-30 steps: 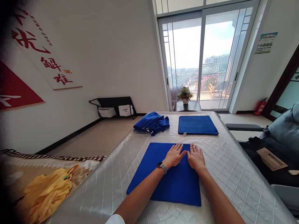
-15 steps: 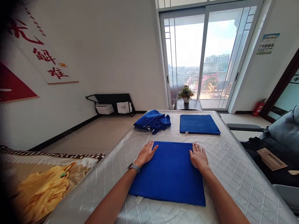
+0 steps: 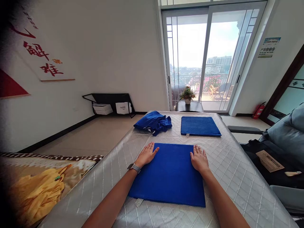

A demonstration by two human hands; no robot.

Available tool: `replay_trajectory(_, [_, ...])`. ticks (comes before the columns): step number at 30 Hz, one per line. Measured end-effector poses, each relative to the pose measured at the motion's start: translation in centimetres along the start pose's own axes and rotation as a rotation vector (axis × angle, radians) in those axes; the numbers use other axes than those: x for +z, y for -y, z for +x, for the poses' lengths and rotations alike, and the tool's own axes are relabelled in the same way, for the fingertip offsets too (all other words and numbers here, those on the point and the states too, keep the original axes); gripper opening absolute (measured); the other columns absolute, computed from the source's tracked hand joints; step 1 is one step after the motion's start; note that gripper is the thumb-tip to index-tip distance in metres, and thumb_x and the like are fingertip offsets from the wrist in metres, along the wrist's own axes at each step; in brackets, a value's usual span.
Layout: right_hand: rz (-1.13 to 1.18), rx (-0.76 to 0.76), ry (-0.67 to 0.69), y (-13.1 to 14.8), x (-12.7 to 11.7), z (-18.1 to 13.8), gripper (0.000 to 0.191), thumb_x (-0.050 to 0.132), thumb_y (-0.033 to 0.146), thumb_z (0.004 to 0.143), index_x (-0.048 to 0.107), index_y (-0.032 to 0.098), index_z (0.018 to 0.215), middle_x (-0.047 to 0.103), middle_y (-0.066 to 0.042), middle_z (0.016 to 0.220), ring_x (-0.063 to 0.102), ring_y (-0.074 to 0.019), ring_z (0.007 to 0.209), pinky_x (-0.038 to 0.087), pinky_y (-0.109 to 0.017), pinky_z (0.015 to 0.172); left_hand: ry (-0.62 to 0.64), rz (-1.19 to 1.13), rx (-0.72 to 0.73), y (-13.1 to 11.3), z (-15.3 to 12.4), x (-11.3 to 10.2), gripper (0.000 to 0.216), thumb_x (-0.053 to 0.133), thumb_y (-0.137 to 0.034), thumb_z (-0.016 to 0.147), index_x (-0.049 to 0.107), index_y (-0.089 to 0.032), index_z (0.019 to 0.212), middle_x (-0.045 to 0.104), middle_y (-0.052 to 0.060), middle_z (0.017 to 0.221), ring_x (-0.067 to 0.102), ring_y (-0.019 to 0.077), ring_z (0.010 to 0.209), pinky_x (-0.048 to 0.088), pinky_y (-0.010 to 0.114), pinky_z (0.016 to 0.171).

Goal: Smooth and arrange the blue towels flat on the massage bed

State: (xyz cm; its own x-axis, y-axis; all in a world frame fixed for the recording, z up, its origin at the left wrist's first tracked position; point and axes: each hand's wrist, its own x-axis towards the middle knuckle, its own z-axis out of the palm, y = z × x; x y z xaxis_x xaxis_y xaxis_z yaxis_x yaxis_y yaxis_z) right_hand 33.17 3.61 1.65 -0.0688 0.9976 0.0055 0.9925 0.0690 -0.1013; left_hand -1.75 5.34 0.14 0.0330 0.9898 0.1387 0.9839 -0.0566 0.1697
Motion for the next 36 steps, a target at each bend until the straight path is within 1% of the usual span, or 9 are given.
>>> replay_trajectory(4, [0.008,-0.003,-0.004,0.0,0.1,0.0,0.066,0.014,0.044,0.102,0.018,0.012,0.159,0.015,-0.006,0.166,0.011,-0.0197,0.153,0.005,-0.043,0.123,-0.056,0.008,-0.06,-2.6,-0.9,-2.3,0.089,0.017,-0.07,0.097,0.039,-0.001,0.149,0.035,0.026,0.156,0.032,0.0367,0.147,0.025,0.051,0.119])
replay_trajectory(7, [0.019,-0.012,0.0,0.0,0.1,0.0,0.067,0.015,0.044,0.101,0.018,0.011,0.159,0.015,-0.007,0.166,0.009,-0.0204,0.153,0.004,-0.044,0.123,-0.081,-0.164,0.189,-7.1,-2.5,-4.4,0.077,0.028,-0.065,0.099,0.043,-0.008,0.149,0.041,0.02,0.155,0.034,0.0334,0.146,0.028,0.048,0.119])
replay_trajectory(9, [0.025,-0.014,-0.001,-0.1,0.1,0.0,0.067,0.017,0.044,0.101,0.016,0.01,0.159,0.015,-0.007,0.166,0.008,-0.0212,0.153,0.005,-0.045,0.123,-0.001,-0.393,0.433,-11.1,-3.2,-5.0,0.061,0.037,-0.058,0.1,0.046,-0.021,0.148,0.048,0.011,0.152,0.043,0.026,0.141,0.035,0.039,0.116])
replay_trajectory(11, [0.022,-0.018,-0.004,-0.1,0.1,0.0,0.067,0.018,0.043,0.101,0.016,0.01,0.159,0.014,-0.008,0.166,0.008,-0.0219,0.153,0.005,-0.045,0.123,0.087,-0.655,0.554,-15.2,-3.2,-4.4,0.046,0.049,-0.048,0.098,0.057,-0.026,0.137,0.06,0.007,0.14,0.057,0.0223,0.128,0.044,0.035,0.109])
replay_trajectory(14, [0.006,-0.034,-0.008,-0.2,0.1,-0.2,0.063,0.019,0.036,0.101,0.02,0.011,0.159,0.015,-0.008,0.166,0.01,-0.0222,0.153,0.006,-0.045,0.123,0.125,-1.017,0.383,-20.6,-1.8,-2.0,0.028,0.056,-0.032,0.095,0.067,-0.019,0.117,0.072,0.009,0.116,0.068,0.0204,0.106,0.053,0.034,0.095])
replay_trajectory(18, [-0.002,-0.047,-0.017,-0.2,0.1,-0.3,0.062,0.019,0.035,0.101,0.025,0.01,0.158,0.017,-0.008,0.166,0.013,-0.0233,0.153,0.008,-0.046,0.123,0.028,-1.223,0.101,-24.6,0.8,1.0,0.025,0.047,-0.022,0.096,0.066,-0.016,0.112,0.072,0.012,0.116,0.067,0.0191,0.107,0.052,0.033,0.096])
replay_trajectory(22, [-0.001,-0.041,-0.014,-0.2,-0.1,-0.3,0.062,0.021,0.034,0.101,0.022,0.009,0.158,0.018,-0.008,0.166,0.013,-0.0231,0.153,0.008,-0.045,0.123,0.002,-1.202,0.084,-25.3,1.9,2.0,0.031,0.046,-0.028,0.097,0.064,-0.016,0.118,0.07,0.012,0.123,0.064,0.0202,0.114,0.048,0.033,0.103])
replay_trajectory(28, [0.009,-0.031,-0.011,-0.1,0.0,-0.2,0.062,0.02,0.036,0.102,0.021,0.013,0.159,0.017,-0.007,0.166,0.012,-0.0219,0.153,0.006,-0.044,0.123,0.006,-1.103,0.102,-23.9,2.1,2.1,0.045,0.049,-0.04,0.095,0.061,-0.013,0.129,0.062,0.016,0.136,0.055,0.0257,0.13,0.037,0.037,0.113])
replay_trajectory(36, [0.024,-0.022,-0.021,-0.2,0.3,0.0,0.066,0.019,0.043,0.102,0.018,0.011,0.159,0.016,-0.008,0.166,0.01,-0.0225,0.153,0.005,-0.045,0.123,0.029,-0.751,0.193,-18.4,2.1,1.6,0.062,0.031,-0.053,0.101,0.047,-0.013,0.145,0.047,0.015,0.152,0.04,0.0258,0.143,0.027,0.041,0.12])
